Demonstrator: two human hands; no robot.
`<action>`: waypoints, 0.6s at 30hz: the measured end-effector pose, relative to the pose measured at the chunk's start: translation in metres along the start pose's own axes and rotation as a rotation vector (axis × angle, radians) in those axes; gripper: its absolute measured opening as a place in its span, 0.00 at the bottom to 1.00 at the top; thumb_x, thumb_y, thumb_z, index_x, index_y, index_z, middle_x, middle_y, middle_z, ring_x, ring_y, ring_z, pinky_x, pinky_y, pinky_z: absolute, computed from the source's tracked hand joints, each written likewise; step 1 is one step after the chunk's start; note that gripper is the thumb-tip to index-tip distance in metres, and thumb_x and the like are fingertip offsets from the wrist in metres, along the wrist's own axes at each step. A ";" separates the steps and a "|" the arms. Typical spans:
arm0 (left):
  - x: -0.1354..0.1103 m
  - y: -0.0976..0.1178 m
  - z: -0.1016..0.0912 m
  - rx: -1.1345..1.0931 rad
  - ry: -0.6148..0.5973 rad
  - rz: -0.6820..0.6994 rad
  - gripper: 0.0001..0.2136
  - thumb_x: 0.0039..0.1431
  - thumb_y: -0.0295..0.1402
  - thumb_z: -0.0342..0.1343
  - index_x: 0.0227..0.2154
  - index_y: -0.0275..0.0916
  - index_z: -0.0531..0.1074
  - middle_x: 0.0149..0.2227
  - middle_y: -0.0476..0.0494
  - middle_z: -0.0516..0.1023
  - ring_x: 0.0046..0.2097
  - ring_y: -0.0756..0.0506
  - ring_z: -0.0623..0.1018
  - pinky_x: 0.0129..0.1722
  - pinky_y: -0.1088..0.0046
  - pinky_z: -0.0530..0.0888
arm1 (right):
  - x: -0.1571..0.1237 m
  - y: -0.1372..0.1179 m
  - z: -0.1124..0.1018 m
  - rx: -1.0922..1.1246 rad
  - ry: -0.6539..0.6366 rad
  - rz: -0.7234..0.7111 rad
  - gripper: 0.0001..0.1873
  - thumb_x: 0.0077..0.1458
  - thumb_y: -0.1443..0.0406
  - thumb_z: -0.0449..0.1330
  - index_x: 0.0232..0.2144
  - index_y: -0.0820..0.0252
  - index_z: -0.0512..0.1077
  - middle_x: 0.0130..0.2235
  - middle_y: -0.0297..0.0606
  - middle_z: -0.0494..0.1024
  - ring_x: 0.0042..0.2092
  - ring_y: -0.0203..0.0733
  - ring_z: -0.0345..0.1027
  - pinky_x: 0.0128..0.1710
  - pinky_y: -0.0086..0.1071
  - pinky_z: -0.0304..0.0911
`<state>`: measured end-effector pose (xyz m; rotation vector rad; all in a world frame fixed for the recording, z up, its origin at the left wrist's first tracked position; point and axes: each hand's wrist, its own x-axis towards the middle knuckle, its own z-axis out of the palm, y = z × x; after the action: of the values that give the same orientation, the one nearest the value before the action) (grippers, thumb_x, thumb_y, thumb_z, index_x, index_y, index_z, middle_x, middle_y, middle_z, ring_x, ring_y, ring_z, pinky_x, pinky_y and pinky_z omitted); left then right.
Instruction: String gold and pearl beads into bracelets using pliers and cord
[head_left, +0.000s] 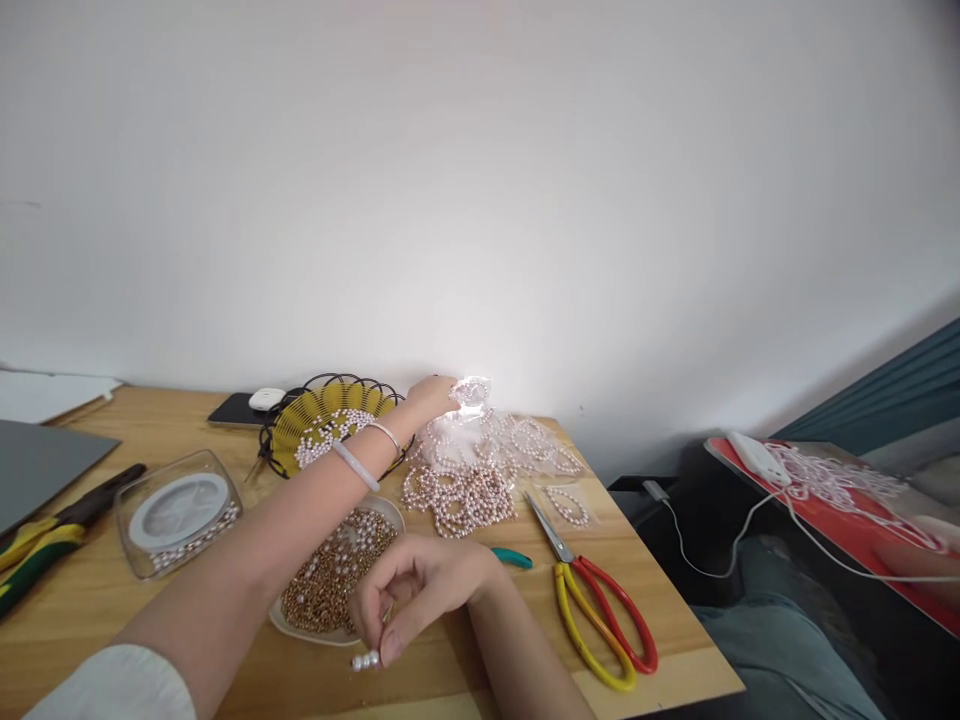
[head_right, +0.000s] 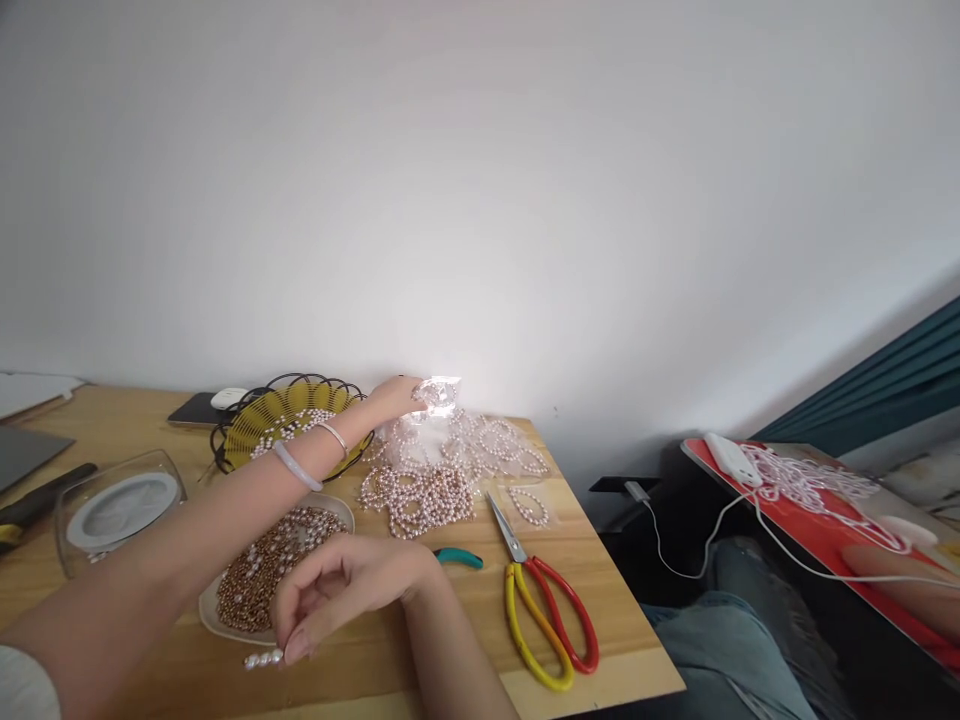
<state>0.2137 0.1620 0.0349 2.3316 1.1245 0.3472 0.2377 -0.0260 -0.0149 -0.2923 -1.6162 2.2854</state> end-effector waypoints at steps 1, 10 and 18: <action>0.000 -0.001 0.000 0.001 0.010 -0.002 0.16 0.69 0.37 0.59 0.55 0.38 0.72 0.56 0.38 0.75 0.52 0.39 0.79 0.50 0.55 0.79 | 0.000 -0.001 0.000 0.003 -0.007 -0.003 0.20 0.47 0.56 0.75 0.30 0.67 0.76 0.32 0.33 0.77 0.34 0.29 0.71 0.38 0.25 0.66; 0.007 -0.010 -0.003 -0.105 0.093 0.007 0.15 0.69 0.37 0.58 0.55 0.37 0.72 0.56 0.38 0.76 0.51 0.39 0.79 0.49 0.55 0.79 | -0.002 -0.003 0.000 -0.011 0.028 0.001 0.22 0.46 0.55 0.76 0.29 0.68 0.76 0.30 0.32 0.77 0.32 0.28 0.71 0.36 0.24 0.66; 0.000 -0.012 -0.008 -0.061 0.089 0.007 0.15 0.69 0.37 0.58 0.55 0.38 0.72 0.56 0.38 0.75 0.51 0.39 0.79 0.50 0.55 0.79 | -0.001 -0.001 0.000 -0.010 0.047 0.025 0.21 0.39 0.59 0.80 0.28 0.67 0.76 0.29 0.30 0.77 0.31 0.27 0.71 0.35 0.22 0.66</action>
<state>0.2019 0.1710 0.0346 2.2866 1.1320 0.4856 0.2390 -0.0262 -0.0135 -0.3671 -1.6104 2.2718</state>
